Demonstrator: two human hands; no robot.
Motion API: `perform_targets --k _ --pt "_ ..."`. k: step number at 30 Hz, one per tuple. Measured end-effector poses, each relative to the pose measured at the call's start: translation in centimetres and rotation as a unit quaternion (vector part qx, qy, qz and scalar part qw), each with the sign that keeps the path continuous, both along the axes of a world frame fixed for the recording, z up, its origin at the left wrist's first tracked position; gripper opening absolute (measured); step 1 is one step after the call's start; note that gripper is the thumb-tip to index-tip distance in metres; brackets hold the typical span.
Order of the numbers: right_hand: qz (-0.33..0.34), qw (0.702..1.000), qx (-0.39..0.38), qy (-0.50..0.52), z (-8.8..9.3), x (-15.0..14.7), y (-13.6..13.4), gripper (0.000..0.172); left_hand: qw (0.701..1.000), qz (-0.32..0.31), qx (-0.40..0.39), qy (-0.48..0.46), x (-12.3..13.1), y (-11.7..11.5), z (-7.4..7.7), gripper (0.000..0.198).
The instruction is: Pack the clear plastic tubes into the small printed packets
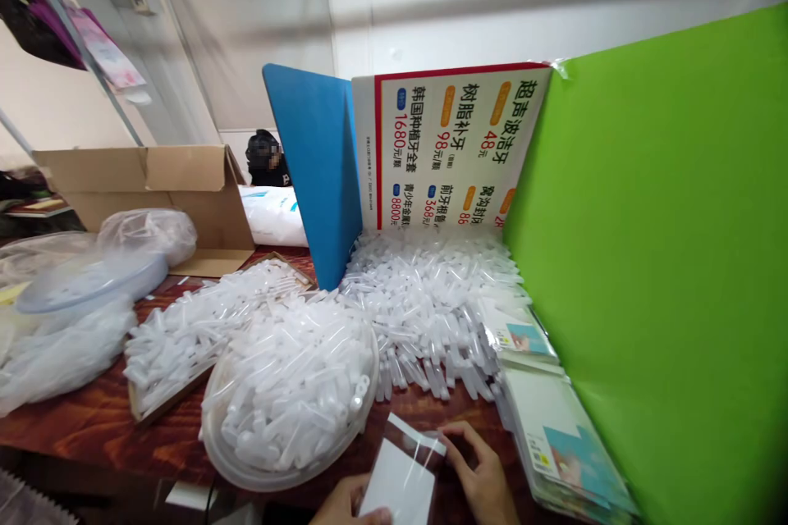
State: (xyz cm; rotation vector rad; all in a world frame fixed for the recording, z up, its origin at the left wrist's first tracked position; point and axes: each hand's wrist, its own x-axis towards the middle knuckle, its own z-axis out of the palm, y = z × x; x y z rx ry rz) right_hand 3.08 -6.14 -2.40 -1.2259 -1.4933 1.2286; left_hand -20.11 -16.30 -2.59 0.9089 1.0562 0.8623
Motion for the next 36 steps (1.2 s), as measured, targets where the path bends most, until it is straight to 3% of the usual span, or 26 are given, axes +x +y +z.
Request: perform_targets --k 5,9,15,21,24,30,36 --pt "-0.006 0.990 -0.086 0.110 0.0 0.1 -1.8 0.039 0.998 -0.064 -0.018 0.008 -0.4 0.3 1.9 0.085" --pt "0.083 0.979 -0.140 0.126 -0.1 -0.4 -1.7 0.044 0.993 -0.115 0.005 -0.015 -1.0 0.0 2.0 0.084" --pt "0.152 0.980 -0.111 0.064 2.0 -1.8 -0.6 0.041 0.995 -0.099 0.009 -0.018 -2.2 -1.0 2.9 0.083" --pt "0.258 0.931 -0.236 0.105 1.2 -4.7 -0.8 0.036 0.995 -0.093 -0.008 -0.037 -3.1 -1.8 4.5 0.071" --pt "0.255 0.913 -0.288 0.134 0.3 -5.9 -1.2 0.038 0.996 -0.078 -0.028 -0.033 -3.3 -2.2 4.9 0.067" --pt "0.221 0.924 -0.259 0.176 0.5 -6.2 -1.6 0.040 0.993 -0.065 -0.034 -0.092 -2.9 -2.2 4.9 0.074" --pt "0.198 0.921 -0.262 0.209 1.1 -5.8 -1.9 0.037 0.994 -0.068 -0.021 -0.086 -2.6 -1.9 4.6 0.070"
